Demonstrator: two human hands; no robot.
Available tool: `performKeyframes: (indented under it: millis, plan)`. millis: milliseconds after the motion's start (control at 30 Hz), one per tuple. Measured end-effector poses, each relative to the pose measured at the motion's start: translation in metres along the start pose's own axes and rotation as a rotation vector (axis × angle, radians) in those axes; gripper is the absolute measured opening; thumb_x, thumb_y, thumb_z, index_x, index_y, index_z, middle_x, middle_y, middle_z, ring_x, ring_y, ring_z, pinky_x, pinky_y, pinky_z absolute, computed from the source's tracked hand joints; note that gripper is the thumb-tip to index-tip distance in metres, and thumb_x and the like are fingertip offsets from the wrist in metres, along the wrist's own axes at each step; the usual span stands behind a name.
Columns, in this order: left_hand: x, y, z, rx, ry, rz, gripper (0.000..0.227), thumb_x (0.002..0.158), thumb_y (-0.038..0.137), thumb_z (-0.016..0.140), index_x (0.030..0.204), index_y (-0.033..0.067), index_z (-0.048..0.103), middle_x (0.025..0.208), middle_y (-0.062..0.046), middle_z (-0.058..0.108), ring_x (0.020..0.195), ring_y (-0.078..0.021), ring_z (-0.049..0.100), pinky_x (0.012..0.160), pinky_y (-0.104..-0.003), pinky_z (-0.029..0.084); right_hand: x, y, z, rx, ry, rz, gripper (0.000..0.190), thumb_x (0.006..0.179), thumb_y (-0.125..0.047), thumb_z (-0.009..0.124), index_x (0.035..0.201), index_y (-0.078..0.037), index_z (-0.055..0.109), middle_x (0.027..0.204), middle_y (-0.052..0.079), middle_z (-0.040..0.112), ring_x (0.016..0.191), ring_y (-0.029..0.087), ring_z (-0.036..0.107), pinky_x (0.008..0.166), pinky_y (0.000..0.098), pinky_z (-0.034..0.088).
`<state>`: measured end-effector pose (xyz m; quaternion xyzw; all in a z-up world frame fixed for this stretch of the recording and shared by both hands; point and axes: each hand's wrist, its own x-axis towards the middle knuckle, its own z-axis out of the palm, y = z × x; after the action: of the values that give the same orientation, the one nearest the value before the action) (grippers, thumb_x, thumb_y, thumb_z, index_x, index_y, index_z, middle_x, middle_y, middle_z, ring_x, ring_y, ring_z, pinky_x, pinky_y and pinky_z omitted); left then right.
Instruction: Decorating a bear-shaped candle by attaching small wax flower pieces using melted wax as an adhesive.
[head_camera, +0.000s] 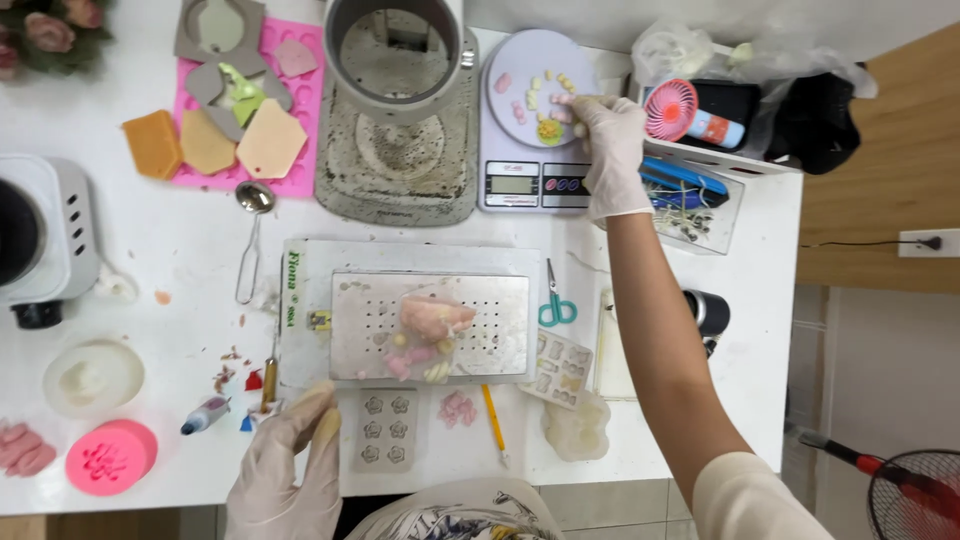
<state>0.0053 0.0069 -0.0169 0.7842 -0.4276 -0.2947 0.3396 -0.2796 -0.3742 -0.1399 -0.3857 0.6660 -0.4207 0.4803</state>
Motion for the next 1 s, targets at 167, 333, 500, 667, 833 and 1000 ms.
performKeyframes:
  millis: [167, 333, 500, 667, 833, 1000]
  plan:
    - [-0.003, -0.017, 0.007, -0.059, 0.07, -0.073, 0.018, 0.089, 0.003, 0.072, 0.107, 0.0028, 0.072, 0.112, -0.014, 0.075, 0.105, -0.0212, 0.075, 0.091, -0.033, 0.06, 0.014, 0.014, -0.016, 0.079, 0.021, -0.112, 0.012, 0.087, -0.007, 0.074, 0.092, 0.004, 0.076, 0.066, 0.003, 0.065, 0.053, 0.007, 0.049, 0.05, 0.0231, 0.035]
    - [-0.004, -0.023, 0.012, -0.073, 0.101, -0.015, 0.017, 0.089, 0.003, 0.072, 0.106, 0.0024, 0.072, 0.112, -0.014, 0.075, 0.106, -0.0211, 0.074, 0.091, -0.033, 0.06, 0.014, 0.01, -0.02, 0.033, 0.061, -0.136, 0.023, 0.088, -0.012, 0.071, 0.105, 0.002, 0.077, 0.072, 0.002, 0.069, 0.057, 0.007, 0.056, 0.054, 0.0236, 0.044]
    - [-0.003, -0.02, 0.012, -0.048, 0.083, 0.005, 0.014, 0.09, 0.002, 0.073, 0.104, 0.003, 0.072, 0.109, -0.013, 0.076, 0.103, -0.0204, 0.075, 0.09, -0.033, 0.06, 0.033, 0.027, -0.014, -0.768, 0.078, -0.351, 0.039, 0.082, -0.027, 0.087, 0.108, -0.001, 0.075, 0.079, 0.006, 0.072, 0.063, 0.009, 0.063, 0.06, 0.0241, 0.048]
    - [-0.005, -0.031, 0.014, -0.047, 0.09, 0.006, 0.013, 0.09, 0.002, 0.073, 0.103, 0.0034, 0.072, 0.109, -0.013, 0.075, 0.103, -0.0204, 0.075, 0.089, -0.032, 0.061, 0.033, 0.03, -0.012, -0.66, 0.101, -0.401, 0.025, 0.093, -0.024, 0.075, 0.106, -0.003, 0.078, 0.082, 0.012, 0.076, 0.062, 0.016, 0.067, 0.056, 0.0269, 0.047]
    - [-0.004, -0.025, 0.014, -0.03, 0.093, -0.004, 0.013, 0.089, 0.002, 0.073, 0.102, 0.0033, 0.071, 0.108, -0.013, 0.075, 0.102, -0.02, 0.075, 0.088, -0.032, 0.061, 0.001, 0.008, -0.022, 0.245, -0.157, -0.025, 0.023, 0.104, -0.022, 0.065, 0.107, 0.0, 0.071, 0.075, 0.01, 0.07, 0.057, 0.012, 0.064, 0.043, 0.022, 0.033]
    - [-0.002, -0.01, 0.009, -0.039, 0.081, -0.013, 0.015, 0.088, 0.001, 0.073, 0.104, 0.0027, 0.072, 0.109, -0.013, 0.076, 0.101, -0.0195, 0.076, 0.089, -0.032, 0.06, -0.049, -0.004, -0.04, 0.856, -0.552, 0.175, 0.022, 0.109, -0.019, 0.063, 0.118, 0.001, 0.063, 0.095, 0.009, 0.071, 0.067, 0.011, 0.063, 0.053, 0.021, 0.046]
